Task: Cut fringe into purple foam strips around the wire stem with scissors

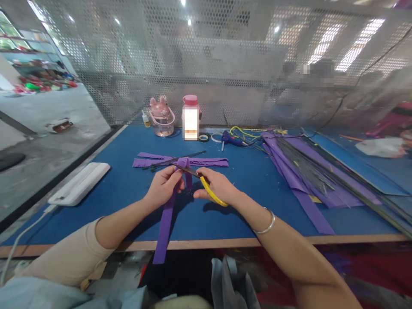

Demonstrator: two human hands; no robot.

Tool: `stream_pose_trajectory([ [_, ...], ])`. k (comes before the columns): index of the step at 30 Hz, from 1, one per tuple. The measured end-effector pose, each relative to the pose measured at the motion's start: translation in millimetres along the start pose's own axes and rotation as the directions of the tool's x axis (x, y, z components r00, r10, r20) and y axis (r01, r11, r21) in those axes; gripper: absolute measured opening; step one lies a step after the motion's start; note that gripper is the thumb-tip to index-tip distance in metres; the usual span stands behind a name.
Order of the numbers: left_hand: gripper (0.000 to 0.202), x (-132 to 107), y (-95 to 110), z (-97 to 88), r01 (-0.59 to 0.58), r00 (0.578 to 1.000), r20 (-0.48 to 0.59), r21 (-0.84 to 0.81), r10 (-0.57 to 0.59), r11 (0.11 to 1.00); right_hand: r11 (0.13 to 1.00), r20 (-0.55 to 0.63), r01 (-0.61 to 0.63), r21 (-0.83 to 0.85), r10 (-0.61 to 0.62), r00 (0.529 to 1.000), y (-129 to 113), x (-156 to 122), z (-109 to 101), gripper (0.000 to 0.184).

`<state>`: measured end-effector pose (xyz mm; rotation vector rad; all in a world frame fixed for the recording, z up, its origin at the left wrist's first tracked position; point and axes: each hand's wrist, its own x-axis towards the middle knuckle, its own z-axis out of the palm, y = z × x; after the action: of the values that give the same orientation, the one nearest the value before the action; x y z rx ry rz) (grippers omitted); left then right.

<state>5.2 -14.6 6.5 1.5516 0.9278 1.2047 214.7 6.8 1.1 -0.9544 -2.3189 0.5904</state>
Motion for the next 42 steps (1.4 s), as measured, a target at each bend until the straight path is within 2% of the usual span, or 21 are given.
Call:
stream_pose_trajectory([
  [3,0.028,-1.0,-0.9,-0.7,-0.005,1.000,0.016,-0.015,0.005,1.000,0.997,0.015,0.026,0.075,-0.027,1.000,0.0,-0.1,0.8,0.076],
  [6,0.028,-1.5,-1.8,-1.2,-0.014,1.000,0.025,-0.008,0.014,1.000,0.996,0.006,0.010,0.093,-0.010,1.000,-2.1,-0.7,0.5,0.064],
  [12,0.033,-0.1,-2.1,0.0,-0.004,1.000,0.000,-0.017,0.004,1.000,0.995,-0.062,-0.095,-0.005,0.094,0.994,-7.1,-0.5,-1.9,0.033],
  [17,0.037,1.5,-4.1,0.5,0.040,0.999,0.014,-0.067,-0.040,0.997,0.992,-0.093,-0.104,-0.075,0.097,0.991,-6.8,1.5,-3.4,0.025],
  [21,0.039,2.2,-4.0,-0.3,0.058,0.998,0.002,-0.085,-0.058,0.995,0.986,-0.063,-0.141,-0.091,0.136,0.989,-6.1,1.9,-5.6,0.029],
  [26,0.035,1.4,0.4,0.1,0.022,0.995,-0.102,-0.022,-0.024,1.000,0.990,0.045,-0.105,-0.096,0.110,0.993,-4.1,1.0,-8.1,0.065],
  [31,0.031,0.4,2.9,0.3,0.001,0.997,-0.077,0.037,0.002,0.999,0.990,0.024,-0.081,-0.114,0.084,0.996,-1.1,1.5,-4.4,0.079],
  [37,0.032,-0.7,2.2,-1.2,-0.042,0.998,-0.041,0.087,0.046,0.995,0.999,-0.016,0.036,-0.041,-0.037,0.999,-1.7,4.5,-0.5,0.075],
  [42,0.030,-0.6,0.8,-1.8,-0.036,0.998,-0.046,0.098,0.040,0.995,0.999,-0.090,0.033,-0.008,-0.034,0.995,-2.2,6.2,3.8,0.061],
])
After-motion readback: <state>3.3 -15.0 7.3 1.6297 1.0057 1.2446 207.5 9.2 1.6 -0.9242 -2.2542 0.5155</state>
